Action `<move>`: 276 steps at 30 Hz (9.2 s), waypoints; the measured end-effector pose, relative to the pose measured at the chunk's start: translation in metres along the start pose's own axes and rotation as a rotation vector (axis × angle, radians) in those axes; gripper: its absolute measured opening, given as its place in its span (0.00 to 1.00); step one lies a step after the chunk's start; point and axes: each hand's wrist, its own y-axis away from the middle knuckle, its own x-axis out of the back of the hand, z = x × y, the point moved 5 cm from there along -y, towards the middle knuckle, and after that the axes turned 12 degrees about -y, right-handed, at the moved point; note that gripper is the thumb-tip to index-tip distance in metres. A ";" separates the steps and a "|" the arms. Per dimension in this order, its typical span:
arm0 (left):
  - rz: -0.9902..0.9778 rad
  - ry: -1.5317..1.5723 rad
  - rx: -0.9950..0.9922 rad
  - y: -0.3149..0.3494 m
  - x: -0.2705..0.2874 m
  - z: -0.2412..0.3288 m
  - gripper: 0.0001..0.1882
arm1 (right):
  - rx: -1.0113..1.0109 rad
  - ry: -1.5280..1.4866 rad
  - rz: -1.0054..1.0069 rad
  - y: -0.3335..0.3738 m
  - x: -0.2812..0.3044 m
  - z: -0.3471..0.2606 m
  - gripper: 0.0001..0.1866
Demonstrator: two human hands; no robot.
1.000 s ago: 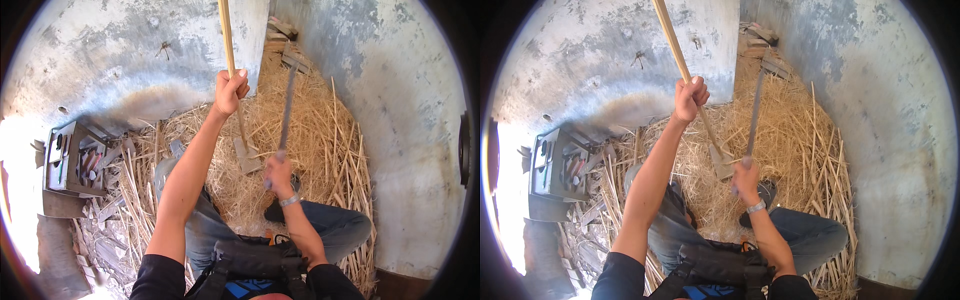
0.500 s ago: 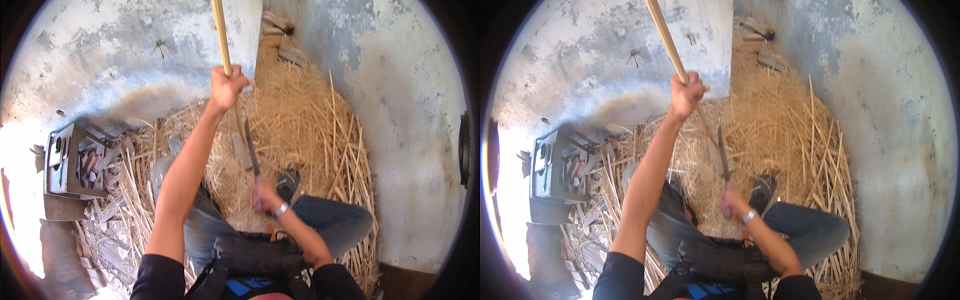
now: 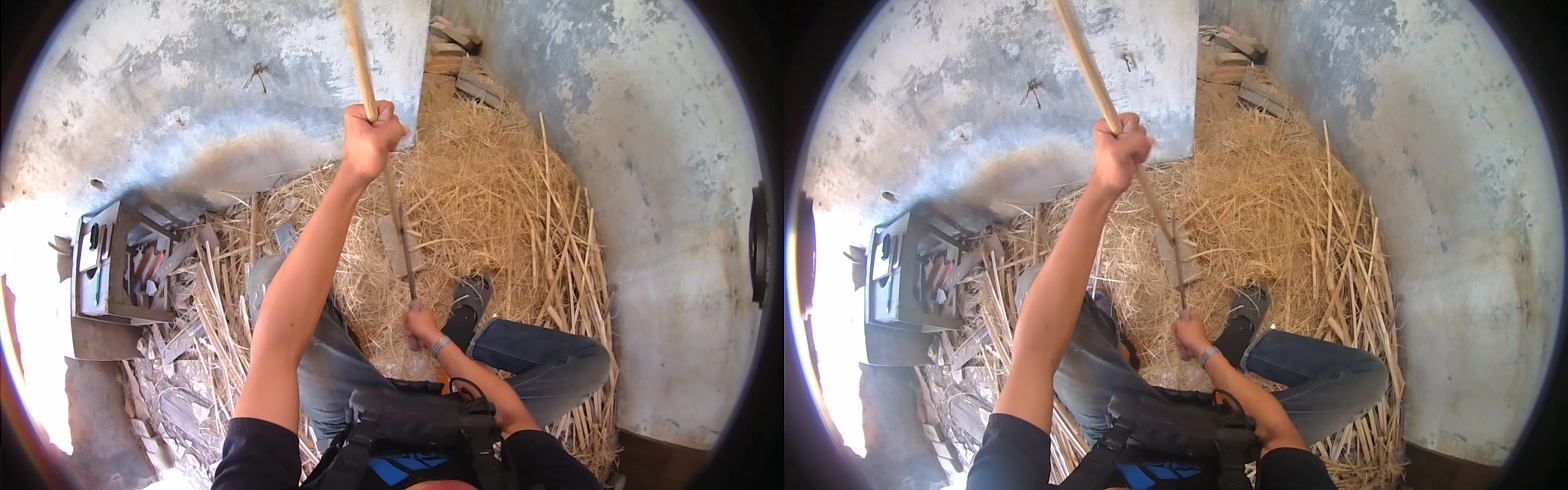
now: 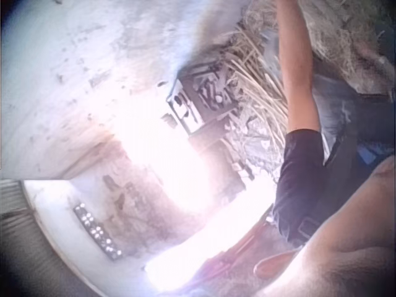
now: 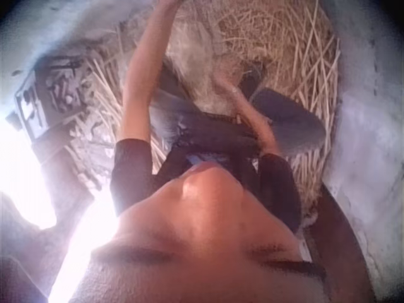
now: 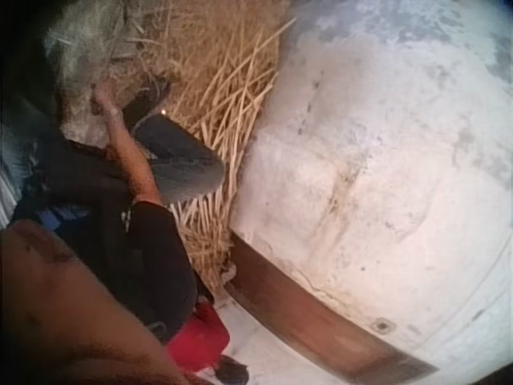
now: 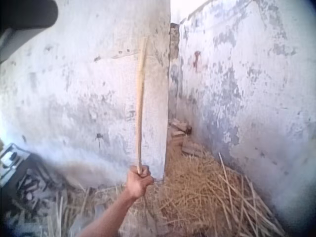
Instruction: The person uses a long metal blade to shave the outer layer off a thin bamboo pole and then uses a smaller hand blade to continue shaving the same pole.
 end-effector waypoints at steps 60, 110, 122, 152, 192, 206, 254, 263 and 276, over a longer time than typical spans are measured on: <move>0.159 -0.039 0.032 0.019 0.036 -0.007 0.19 | -0.654 -0.753 -0.403 0.032 -0.009 0.019 0.15; 0.481 0.154 -0.168 0.026 0.050 -0.012 0.34 | -0.392 -0.603 -0.301 0.056 -0.018 -0.019 0.08; 0.659 -0.155 -0.159 0.037 0.033 -0.015 0.32 | 0.631 -0.782 -0.247 0.091 0.037 -0.270 0.07; 0.619 -0.222 -0.224 0.032 0.018 -0.015 0.30 | -0.124 -0.654 -0.211 0.067 0.010 -0.160 0.05; 0.683 -0.229 -0.135 0.032 0.034 -0.015 0.33 | 0.506 -0.388 0.047 0.026 -0.005 -0.089 0.10; 0.702 -0.229 -0.183 0.026 0.040 -0.018 0.30 | 0.149 -0.581 -0.115 0.034 0.002 -0.122 0.07; 0.515 0.016 -0.125 -0.065 0.000 0.148 0.34 | -0.253 -0.652 -0.651 0.184 0.052 -0.222 0.30; 0.537 0.021 -0.148 -0.063 -0.010 0.149 0.34 | 0.818 -0.953 -0.440 0.205 0.099 -0.329 0.33; 0.510 0.011 -0.191 -0.056 0.017 0.157 0.31 | 0.398 -0.822 -0.394 0.213 0.100 -0.316 0.33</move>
